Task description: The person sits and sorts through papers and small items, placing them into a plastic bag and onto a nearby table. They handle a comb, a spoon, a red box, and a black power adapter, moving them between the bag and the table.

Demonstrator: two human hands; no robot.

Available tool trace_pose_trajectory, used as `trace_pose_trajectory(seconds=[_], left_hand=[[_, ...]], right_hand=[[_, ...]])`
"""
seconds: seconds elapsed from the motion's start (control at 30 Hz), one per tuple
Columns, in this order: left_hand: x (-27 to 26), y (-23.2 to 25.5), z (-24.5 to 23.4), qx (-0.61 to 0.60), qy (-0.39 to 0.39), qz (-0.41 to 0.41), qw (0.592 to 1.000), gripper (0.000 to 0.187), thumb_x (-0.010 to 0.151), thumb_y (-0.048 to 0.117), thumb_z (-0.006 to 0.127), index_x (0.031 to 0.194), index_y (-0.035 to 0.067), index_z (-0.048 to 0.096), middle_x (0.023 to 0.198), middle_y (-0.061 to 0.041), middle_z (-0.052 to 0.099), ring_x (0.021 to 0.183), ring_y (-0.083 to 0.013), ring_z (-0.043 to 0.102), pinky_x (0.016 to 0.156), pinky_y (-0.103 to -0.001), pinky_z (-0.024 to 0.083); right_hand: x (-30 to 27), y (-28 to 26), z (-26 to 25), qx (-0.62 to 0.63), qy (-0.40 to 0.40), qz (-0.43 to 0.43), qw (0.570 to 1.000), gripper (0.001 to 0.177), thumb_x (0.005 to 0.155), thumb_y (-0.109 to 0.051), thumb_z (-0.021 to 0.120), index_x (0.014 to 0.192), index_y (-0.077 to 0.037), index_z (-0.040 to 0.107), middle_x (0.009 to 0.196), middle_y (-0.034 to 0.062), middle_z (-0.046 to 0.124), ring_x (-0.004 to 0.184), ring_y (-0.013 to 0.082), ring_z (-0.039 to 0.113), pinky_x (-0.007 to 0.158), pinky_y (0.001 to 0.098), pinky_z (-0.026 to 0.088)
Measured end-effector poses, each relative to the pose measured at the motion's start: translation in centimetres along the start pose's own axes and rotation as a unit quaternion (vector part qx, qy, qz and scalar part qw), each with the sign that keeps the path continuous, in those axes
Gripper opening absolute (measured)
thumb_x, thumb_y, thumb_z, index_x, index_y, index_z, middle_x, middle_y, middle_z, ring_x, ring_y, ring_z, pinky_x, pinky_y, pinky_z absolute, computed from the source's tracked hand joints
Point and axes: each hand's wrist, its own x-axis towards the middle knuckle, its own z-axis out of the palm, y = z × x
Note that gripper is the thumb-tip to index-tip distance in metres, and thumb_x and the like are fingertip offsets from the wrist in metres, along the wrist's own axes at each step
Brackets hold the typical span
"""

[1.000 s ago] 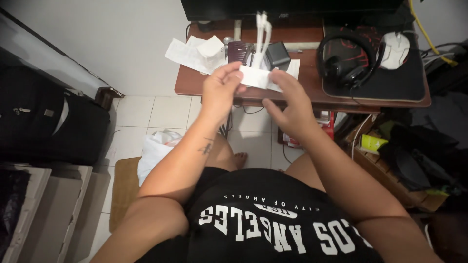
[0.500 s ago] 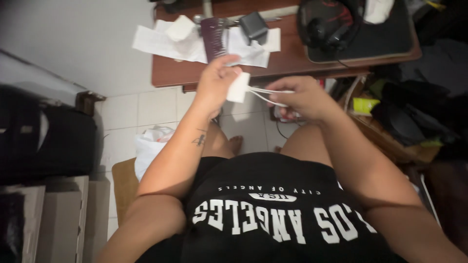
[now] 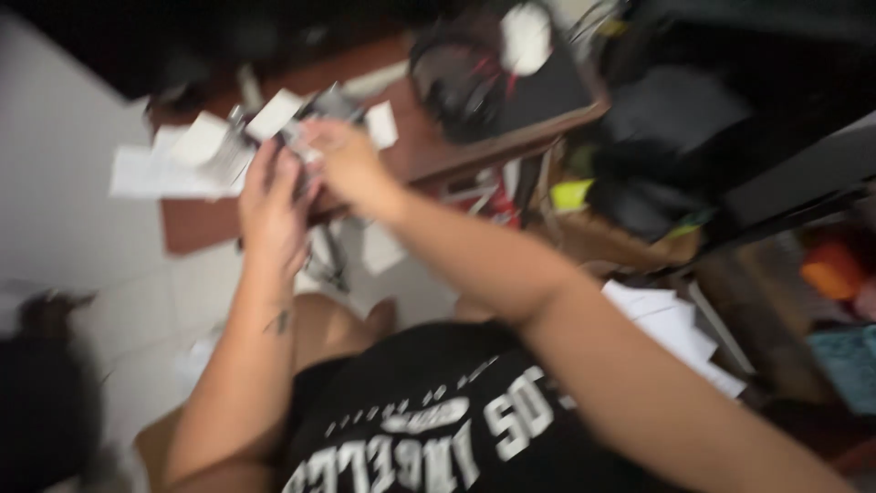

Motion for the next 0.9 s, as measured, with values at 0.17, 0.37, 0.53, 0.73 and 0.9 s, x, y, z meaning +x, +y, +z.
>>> trace_pose_trajectory(seconds=[0.17,0.37,0.53,0.73,0.9], left_hand=[[1.5,0.2,0.5,0.027,0.003,-0.029,0.999,0.047,0.107,0.021,0.058,0.149,0.001,0.050,0.122,-0.004,0.064,0.110,-0.0148,0.061,0.095,-0.031,0.052],[3.4,-2.5,-1.3,0.041,-0.016,-0.051,0.998,0.054,0.108,0.020,0.058,0.150,-0.009,0.043,0.131,-0.012,0.059,0.114,-0.0195,0.057,0.102,-0.034,0.046],[3.8,-1.8,0.9,0.081,0.007,-0.040,0.996,0.063,0.100,0.016,0.059,0.153,-0.009,0.035,0.141,-0.014,0.055,0.123,-0.0192,0.055,0.111,-0.035,0.043],[5.1,-2.8,1.0,0.205,0.040,0.030,0.978,0.066,0.100,0.022,0.064,0.153,-0.008,0.038,0.155,-0.019,0.044,0.140,-0.0231,0.046,0.117,-0.036,0.035],[4.9,-3.5,2.4,0.440,0.095,0.127,0.884,0.063,0.095,0.028,0.071,0.147,-0.003,0.053,0.161,-0.023,0.031,0.142,-0.0322,0.042,0.114,-0.039,0.038]], right_hand=[[-0.6,-1.2,2.5,-0.235,-0.015,-0.015,0.972,0.042,0.100,-0.022,0.058,0.138,-0.006,0.062,0.089,0.0114,0.073,0.067,0.0145,0.064,0.056,0.0311,0.054],[-7.1,-9.5,-2.3,-0.524,-0.175,-0.166,0.817,0.050,0.093,-0.029,0.068,0.138,-0.010,0.063,0.120,0.0167,0.072,0.107,0.0283,0.072,0.093,0.0386,0.058],[-10.2,-26.1,-12.1,-0.683,0.065,-0.294,0.665,0.020,0.094,-0.020,0.073,0.113,-0.015,0.071,0.114,0.0044,0.074,0.109,0.0210,0.071,0.096,0.0358,0.057],[-4.0,-37.7,-36.8,-0.315,0.439,-0.456,0.707,0.049,0.089,-0.006,0.081,0.132,-0.002,0.058,0.113,0.0104,0.064,0.102,0.0202,0.064,0.087,0.0320,0.058],[-1.4,-42.0,-43.6,-0.378,0.543,-0.395,0.637,0.088,0.068,-0.006,0.093,0.138,0.003,0.041,0.122,0.0136,0.057,0.113,0.0297,0.058,0.087,0.0419,0.050]])
